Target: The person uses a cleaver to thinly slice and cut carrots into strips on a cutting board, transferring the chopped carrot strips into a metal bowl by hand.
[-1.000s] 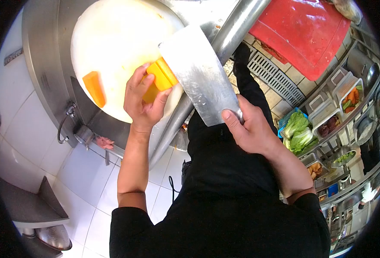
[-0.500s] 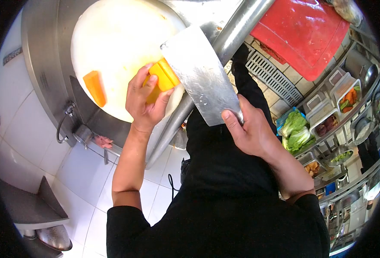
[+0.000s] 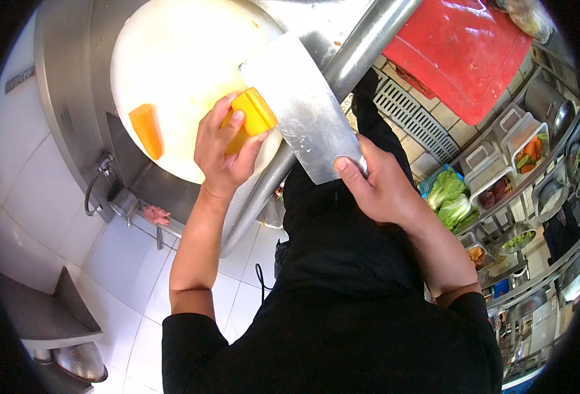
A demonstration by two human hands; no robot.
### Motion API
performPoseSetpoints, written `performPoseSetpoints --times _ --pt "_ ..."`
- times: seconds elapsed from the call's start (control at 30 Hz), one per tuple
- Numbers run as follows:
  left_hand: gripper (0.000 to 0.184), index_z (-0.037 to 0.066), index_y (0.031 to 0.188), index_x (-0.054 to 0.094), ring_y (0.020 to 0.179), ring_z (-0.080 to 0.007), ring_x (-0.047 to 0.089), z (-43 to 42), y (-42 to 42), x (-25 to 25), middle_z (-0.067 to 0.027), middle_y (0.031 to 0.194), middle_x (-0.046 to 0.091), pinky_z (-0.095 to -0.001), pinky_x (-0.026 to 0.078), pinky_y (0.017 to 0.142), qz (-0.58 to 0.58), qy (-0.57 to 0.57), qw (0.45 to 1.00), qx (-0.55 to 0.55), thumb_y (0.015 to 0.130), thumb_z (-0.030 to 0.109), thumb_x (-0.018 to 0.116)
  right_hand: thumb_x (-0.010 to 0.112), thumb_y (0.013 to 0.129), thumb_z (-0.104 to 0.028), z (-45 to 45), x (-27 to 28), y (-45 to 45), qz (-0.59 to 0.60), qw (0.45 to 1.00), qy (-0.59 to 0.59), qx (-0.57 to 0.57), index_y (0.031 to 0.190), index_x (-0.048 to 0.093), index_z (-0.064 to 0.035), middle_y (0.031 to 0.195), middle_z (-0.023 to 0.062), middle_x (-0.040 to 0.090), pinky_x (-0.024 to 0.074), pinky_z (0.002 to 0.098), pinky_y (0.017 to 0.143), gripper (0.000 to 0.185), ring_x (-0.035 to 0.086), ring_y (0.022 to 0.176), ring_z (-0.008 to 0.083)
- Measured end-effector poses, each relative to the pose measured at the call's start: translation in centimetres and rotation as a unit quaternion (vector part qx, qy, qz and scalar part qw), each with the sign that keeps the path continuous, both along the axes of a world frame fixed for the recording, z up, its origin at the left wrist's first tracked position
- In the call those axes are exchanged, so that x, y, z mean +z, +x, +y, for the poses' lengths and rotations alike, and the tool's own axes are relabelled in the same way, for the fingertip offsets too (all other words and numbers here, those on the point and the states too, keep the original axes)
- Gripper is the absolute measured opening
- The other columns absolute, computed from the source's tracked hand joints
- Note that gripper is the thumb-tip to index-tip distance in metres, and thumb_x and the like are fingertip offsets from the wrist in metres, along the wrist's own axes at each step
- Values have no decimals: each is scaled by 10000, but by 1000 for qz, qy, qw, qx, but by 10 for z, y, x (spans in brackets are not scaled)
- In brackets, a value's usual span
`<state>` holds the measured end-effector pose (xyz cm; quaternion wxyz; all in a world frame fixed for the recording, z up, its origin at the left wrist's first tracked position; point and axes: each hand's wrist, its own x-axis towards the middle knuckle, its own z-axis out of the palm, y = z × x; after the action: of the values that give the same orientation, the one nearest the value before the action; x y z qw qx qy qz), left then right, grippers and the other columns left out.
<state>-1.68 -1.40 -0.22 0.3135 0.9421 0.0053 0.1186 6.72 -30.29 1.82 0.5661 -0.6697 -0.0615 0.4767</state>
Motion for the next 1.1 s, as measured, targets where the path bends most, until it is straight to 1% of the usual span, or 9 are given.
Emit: performPoseSetpoints --times 0.2,0.27,0.53,0.63,0.67,0.73,0.83,0.97,1.1 --pt "562 115 1327 645 1187 -383 704 0 0 -3 -204 1396 687 -420 578 993 -5 5 1000 2 834 144 915 613 1120 -314 -13 3 11 95 995 -9 34 1315 611 28 843 134 699 538 363 700 394 679 730 205" --pt "573 94 1322 644 1184 -382 703 -1 0 -5 -206 1385 691 -422 577 984 -22 1 1000 0 821 138 920 605 1129 -315 -18 15 16 297 954 -25 11 1354 620 6 871 38 673 519 321 728 393 613 772 130" --pt "576 43 1322 608 1190 -371 651 -19 13 24 -203 1309 677 -419 505 1059 -52 30 991 116 818 97 880 616 1125 -309 -24 33 23 26 999 -15 -33 1318 635 -23 910 20 658 512 307 750 346 582 832 92" --pt "639 4 1353 554 1139 -277 645 -42 32 50 -144 1189 678 -380 495 1022 -102 -55 976 184 813 90 885 632 1113 -292 -26 57 32 -19 999 -40 -13 1244 632 -16 882 111 674 534 350 758 305 661 817 170" --pt "613 7 1338 554 1121 -233 648 -51 40 56 -127 1178 681 -365 504 998 -58 -212 951 217 835 102 891 636 1107 -286 -25 61 31 -83 996 -30 -1 1208 626 -12 876 156 675 542 367 759 292 692 814 233" --pt "436 29 1216 597 983 -131 673 -73 62 75 -73 1061 709 -303 542 891 -16 -479 841 253 899 102 888 642 1096 -277 -27 68 29 -187 982 -20 21 1146 603 -5 896 249 687 560 413 768 279 751 874 392" --pt "271 42 1104 633 848 -137 693 -77 70 84 -66 952 725 -285 567 814 56 -632 737 233 938 52 847 644 1095 -282 -32 95 32 -184 982 -29 26 1169 602 -5 937 262 703 564 428 786 289 765 947 407" --pt "164 90 1041 658 814 -142 704 -80 78 80 -36 913 736 -315 590 789 78 -707 667 220 971 63 805 636 1092 -253 -57 102 31 -173 983 -54 -18 1301 608 -6 992 223 748 569 452 838 324 772 1001 386" --pt "135 33 1033 662 790 -148 697 -67 128 68 -68 910 734 -313 608 778 77 -608 750 248 991 76 783 588 1122 -219 -87 110 38 -120 986 -25 -110 1345 607 -23 774 48 667 504 319 592 298 646 619 143"
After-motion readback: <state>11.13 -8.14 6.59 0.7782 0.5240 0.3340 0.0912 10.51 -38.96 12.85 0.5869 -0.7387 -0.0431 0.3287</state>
